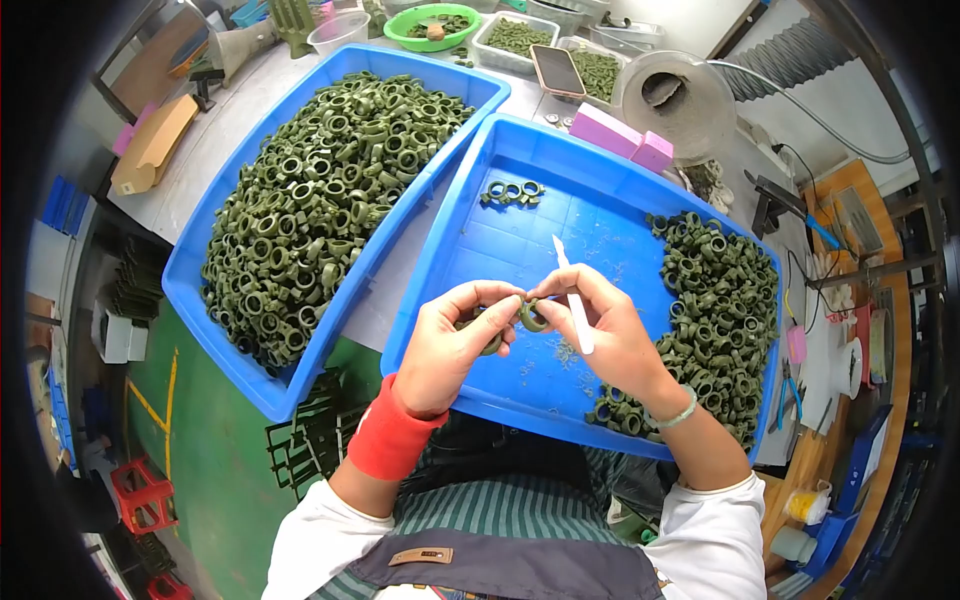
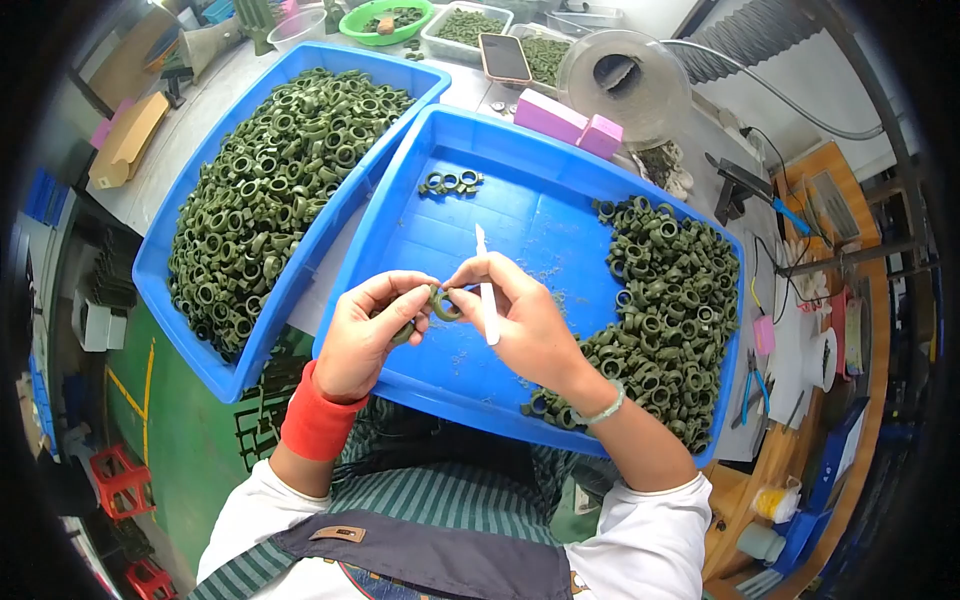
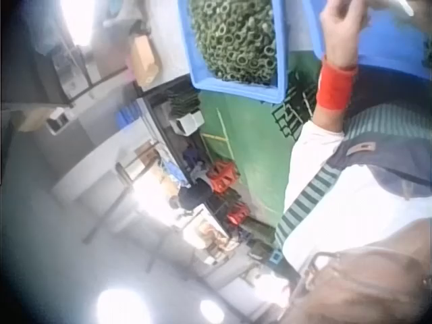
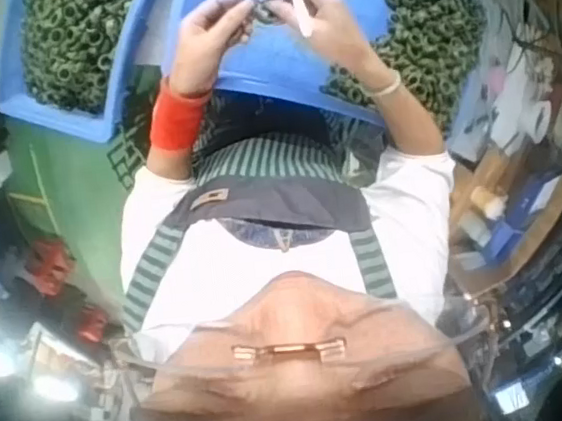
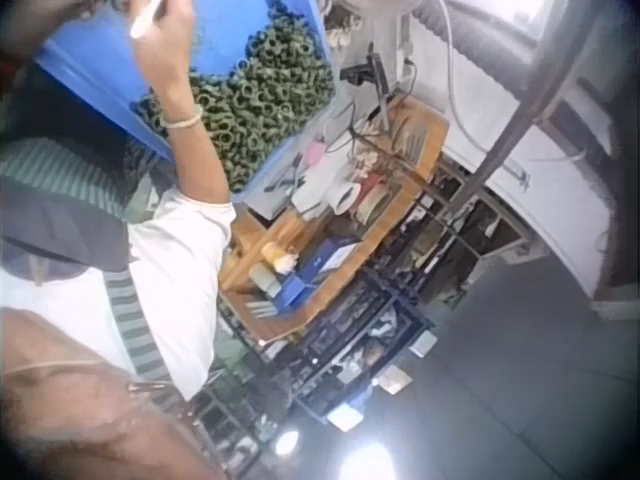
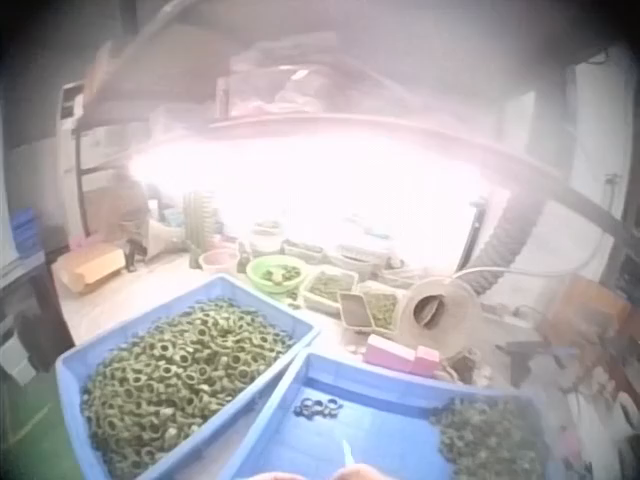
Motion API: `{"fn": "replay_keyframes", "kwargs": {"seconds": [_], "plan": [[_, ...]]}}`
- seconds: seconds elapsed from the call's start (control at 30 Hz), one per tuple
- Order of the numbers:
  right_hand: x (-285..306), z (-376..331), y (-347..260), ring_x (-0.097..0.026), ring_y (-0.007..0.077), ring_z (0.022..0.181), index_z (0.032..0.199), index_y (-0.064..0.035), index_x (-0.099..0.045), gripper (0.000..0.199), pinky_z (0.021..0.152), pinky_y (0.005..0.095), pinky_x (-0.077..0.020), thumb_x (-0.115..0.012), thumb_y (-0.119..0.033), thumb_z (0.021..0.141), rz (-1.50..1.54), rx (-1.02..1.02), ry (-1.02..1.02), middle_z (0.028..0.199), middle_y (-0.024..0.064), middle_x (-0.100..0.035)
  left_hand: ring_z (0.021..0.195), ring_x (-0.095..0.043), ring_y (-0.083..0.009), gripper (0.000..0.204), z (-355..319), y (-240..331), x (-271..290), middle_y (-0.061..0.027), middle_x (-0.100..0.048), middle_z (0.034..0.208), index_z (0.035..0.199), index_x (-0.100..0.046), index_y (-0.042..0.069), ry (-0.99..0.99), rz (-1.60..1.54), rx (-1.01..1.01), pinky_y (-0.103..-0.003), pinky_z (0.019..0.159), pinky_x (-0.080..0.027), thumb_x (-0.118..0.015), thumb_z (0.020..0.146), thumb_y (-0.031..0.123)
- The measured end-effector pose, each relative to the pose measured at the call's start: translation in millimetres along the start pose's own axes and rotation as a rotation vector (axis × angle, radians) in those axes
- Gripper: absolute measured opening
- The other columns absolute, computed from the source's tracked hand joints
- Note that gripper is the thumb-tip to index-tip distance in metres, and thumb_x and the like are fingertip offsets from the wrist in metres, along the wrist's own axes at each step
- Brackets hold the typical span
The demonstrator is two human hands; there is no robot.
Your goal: The person picks up small green components and uses a tool to remove excess material or align pieces. They handle the items one at a time, picking them from a blue tray and placing the finished pieces into another section of the tray or a separate container.
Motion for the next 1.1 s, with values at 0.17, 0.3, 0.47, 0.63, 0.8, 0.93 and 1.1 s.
{"fn": "replay_keyframes", "kwargs": {"seconds": [0.17,0.3,0.47,0.63,0.8,0.93,1.1], "plan": [[3,-10,3,-0.067,0.0129,0.090,0.117,0.0023,-0.062,0.023,0.077,0.0261,-0.0552,-0.066,-0.011,0.098,0.415,-0.049,0.109,0.102,0.0082,-0.068,0.080,-0.061,-0.0073,0.023,-1,-1,-6,-0.0041,-0.068,0.095,0.119,-0.067,-0.001,0.014,0.067,-0.027,-0.020,0.065,-0.049,-0.063,0.100,0.011],[4,-16,9,-0.066,0.0144,0.093,0.117,0.0027,-0.062,0.021,0.081,0.0279,-0.0552,-0.065,-0.006,0.097,0.417,-0.041,0.051,0.105,0.0095,-0.068,0.080,-0.061,-0.0069,0.024,-2,-1,-10,-0.0039,-0.067,0.094,0.121,-0.066,-0.001,0.018,0.078,-0.041,-0.020,0.065,-0.049,-0.062,0.100,0.011],[1,-16,7,-0.066,0.0134,0.096,0.112,0.0011,-0.062,0.021,0.085,0.0263,-0.0539,-0.071,-0.003,0.093,0.443,0.044,0.125,0.103,0.0082,-0.069,0.087,-0.063,-0.0082,0.027,-2,-2,-11,-0.0043,-0.067,0.100,0.126,-0.064,0.000,0.036,0.054,0.001,-0.020,0.068,-0.051,-0.060,0.101,0.010],[0,-19,5,-0.067,0.0132,0.095,0.108,-0.0001,-0.062,0.019,0.084,0.0270,-0.0542,-0.072,-0.003,0.092,0.304,0.085,0.165,0.103,0.0077,-0.069,0.089,-0.063,-0.0088,0.027,-2,-2,-13,-0.0044,-0.067,0.101,0.126,-0.063,0.000,0.029,0.026,0.018,-0.021,0.069,-0.052,-0.059,0.102,0.011],[0,-19,4,-0.068,0.0135,0.095,0.107,-0.0001,-0.061,0.020,0.084,0.0271,-0.0546,-0.073,-0.003,0.090,0.214,0.130,0.165,0.102,0.0078,-0.069,0.084,-0.063,-0.0085,0.022,1,-6,-11,-0.0043,-0.067,0.099,0.121,-0.064,0.001,0.033,-0.003,0.024,-0.021,0.068,-0.051,-0.060,0.102,0.012],[-1,-19,7,-0.068,0.0138,0.095,0.107,0.0001,-0.061,0.018,0.087,0.0282,-0.0550,-0.070,-0.001,0.091,0.122,0.270,0.177,0.105,0.0092,-0.069,0.078,-0.061,-0.0080,0.019,1,-7,-11,-0.0041,-0.068,0.095,0.115,-0.066,0.001,0.066,0.046,-0.039,-0.020,0.066,-0.049,-0.064,0.099,0.011],[0,-16,6,-0.067,0.0143,0.099,0.110,0.0005,-0.060,0.017,0.089,0.0291,-0.0550,-0.065,0.001,0.094,0.344,0.256,0.251,0.110,0.0099,-0.068,0.074,-0.059,-0.0068,0.016,-3,0,-10,-0.0032,-0.069,0.092,0.111,-0.068,0.002,0.117,0.178,-0.152,-0.018,0.065,-0.045,-0.068,0.096,0.008]]}}
Point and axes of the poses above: each hand's wrist, its own z-axis towards the middle knuckle, its own x-axis out of the back of the hand, y = z × x, the point moved 2 cm from there along z, towards the middle knuckle
